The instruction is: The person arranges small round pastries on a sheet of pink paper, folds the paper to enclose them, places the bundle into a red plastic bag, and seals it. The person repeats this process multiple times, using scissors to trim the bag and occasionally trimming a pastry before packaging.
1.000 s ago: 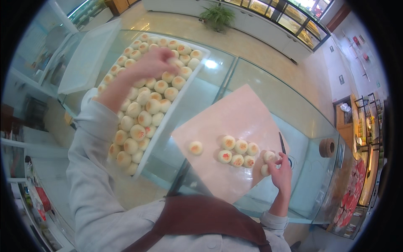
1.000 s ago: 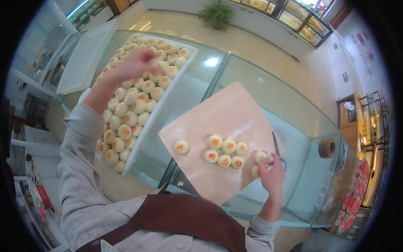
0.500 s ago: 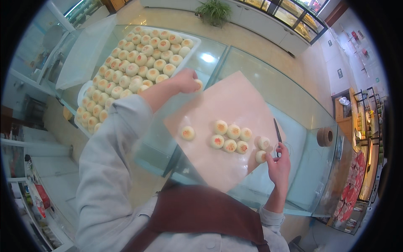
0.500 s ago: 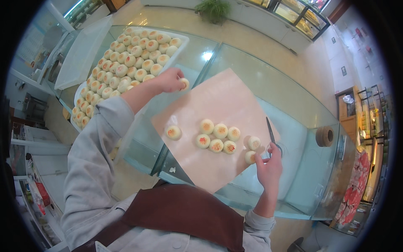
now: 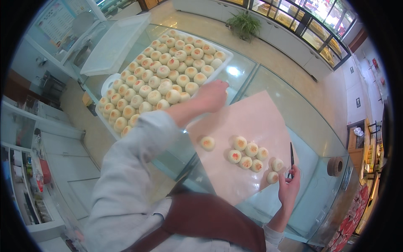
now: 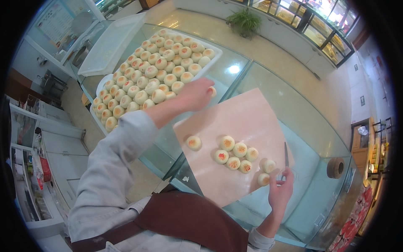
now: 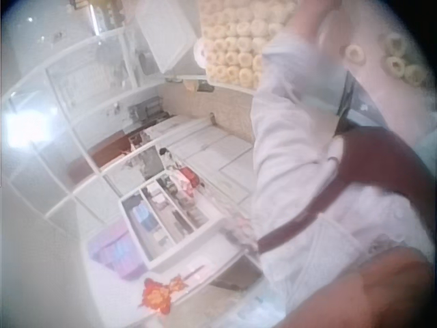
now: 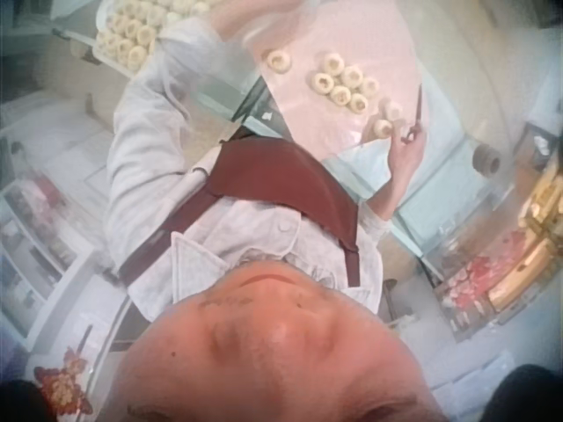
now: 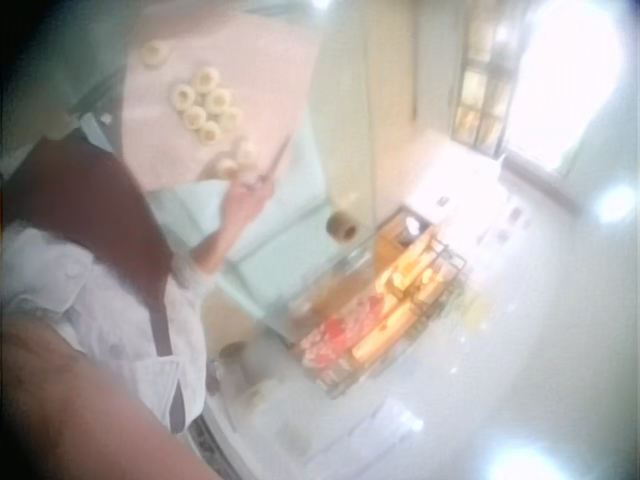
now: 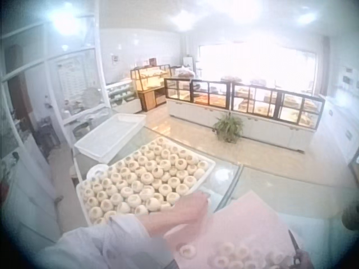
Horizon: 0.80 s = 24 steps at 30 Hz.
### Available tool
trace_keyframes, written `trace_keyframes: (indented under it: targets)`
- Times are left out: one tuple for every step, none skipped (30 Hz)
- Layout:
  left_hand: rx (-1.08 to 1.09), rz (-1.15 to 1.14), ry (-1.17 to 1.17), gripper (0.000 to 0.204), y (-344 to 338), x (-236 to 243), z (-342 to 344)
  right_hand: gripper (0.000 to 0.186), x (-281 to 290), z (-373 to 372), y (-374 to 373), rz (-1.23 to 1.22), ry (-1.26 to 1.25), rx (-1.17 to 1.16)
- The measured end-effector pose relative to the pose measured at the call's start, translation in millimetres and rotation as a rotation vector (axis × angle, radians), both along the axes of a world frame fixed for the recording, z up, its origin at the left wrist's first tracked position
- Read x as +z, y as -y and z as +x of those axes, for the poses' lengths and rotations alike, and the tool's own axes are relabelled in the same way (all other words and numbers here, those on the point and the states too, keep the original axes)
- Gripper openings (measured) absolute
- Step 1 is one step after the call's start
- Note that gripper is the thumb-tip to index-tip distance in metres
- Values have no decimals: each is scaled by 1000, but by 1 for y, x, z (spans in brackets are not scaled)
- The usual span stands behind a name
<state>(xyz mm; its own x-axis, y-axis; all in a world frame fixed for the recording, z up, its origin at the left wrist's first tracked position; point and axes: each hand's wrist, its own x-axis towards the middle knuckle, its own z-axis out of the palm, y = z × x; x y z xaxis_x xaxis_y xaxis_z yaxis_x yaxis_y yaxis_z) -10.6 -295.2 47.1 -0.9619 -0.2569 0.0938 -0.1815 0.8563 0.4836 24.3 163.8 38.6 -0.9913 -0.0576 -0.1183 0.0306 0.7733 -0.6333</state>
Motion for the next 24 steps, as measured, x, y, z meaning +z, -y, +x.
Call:
trace_keyframes:
  targets:
    - [-18, 2, 24, 29, 13, 16, 9, 66, 2, 0, -2, 0, -8, -2]
    - [-47, -1, 43, 28, 32, 32, 22, 66, 4, 1, -4, -8, -11, -17]
    - [-103, 18, 57, 29, 51, 48, 38, 66, 5, 1, -5, 6, -29, -14]
    - [-184, 35, 21, 31, 72, 62, 55, 66, 5, 2, -7, 7, -42, -21]
    - [-184, -94, 70, 33, 86, 71, 72, 67, 5, 1, -7, 24, -38, -69]
    - [-194, -220, 100, 36, 97, 77, 84, 67, 5, 1, -7, -19, -72, -12]
    - [-225, -305, 179, 38, 106, 78, 92, 67, 4, 0, -7, -37, -89, 2]
    - [-264, -379, 262, 41, 111, 77, 99, 66, 3, 0, -6, -39, -63, -19]
    - [-248, -390, 325, 44, 113, 75, 103, 67, 3, -1, -5, -21, -98, 25]
    - [-242, -407, 365, 47, 113, 73, 105, 67, 3, -2, -4, -14, -89, 20]
    - [-253, -400, 323, 47, 110, 71, 106, 67, 5, -3, -3, -15, -96, 34]
    - [-256, -398, 281, 47, 107, 72, 108, 67, 7, -2, -2, -50, -105, 49]
    - [-222, -421, 273, 46, 103, 74, 107, 67, 11, 0, -2, -20, -102, 33]
    - [-216, -387, 198, 43, 99, 78, 106, 67, 14, 1, -1, -18, -118, 36]
    - [-180, -373, 162, 39, 93, 83, 107, 67, 17, 1, 0, -48, -137, 39]
    - [-132, -361, 149, 36, 85, 86, 110, 68, 20, 1, 0, -8, -136, 37]
    - [-104, -297, 85, 41, 77, 91, 113, 68, 23, 3, 1, 0, -132, 30]
    - [-181, -203, 41, 44, 66, 93, 113, 68, 25, 3, 1, 0, -100, -2]
    - [-228, -95, 37, 47, 54, 92, 113, 68, 28, 3, 1, 29, -88, 25]
    - [-312, 17, -27, 49, 40, 88, 112, 68, 29, 2, 1, 62, -138, 129]
    - [-356, -18, 37, 50, 23, 79, 109, 69, 31, 1, 1, 88, -140, 202]
    - [-392, -62, 138, 49, 8, 69, 101, 69, 31, 0, 2, 100, -124, 267]
    - [-465, -91, 166, 47, -5, 58, 91, 69, 33, -2, 1, 45, -116, 383]
    - [-527, -123, 220, 46, -14, 48, 83, 70, 33, -4, 1, 121, -136, 491]
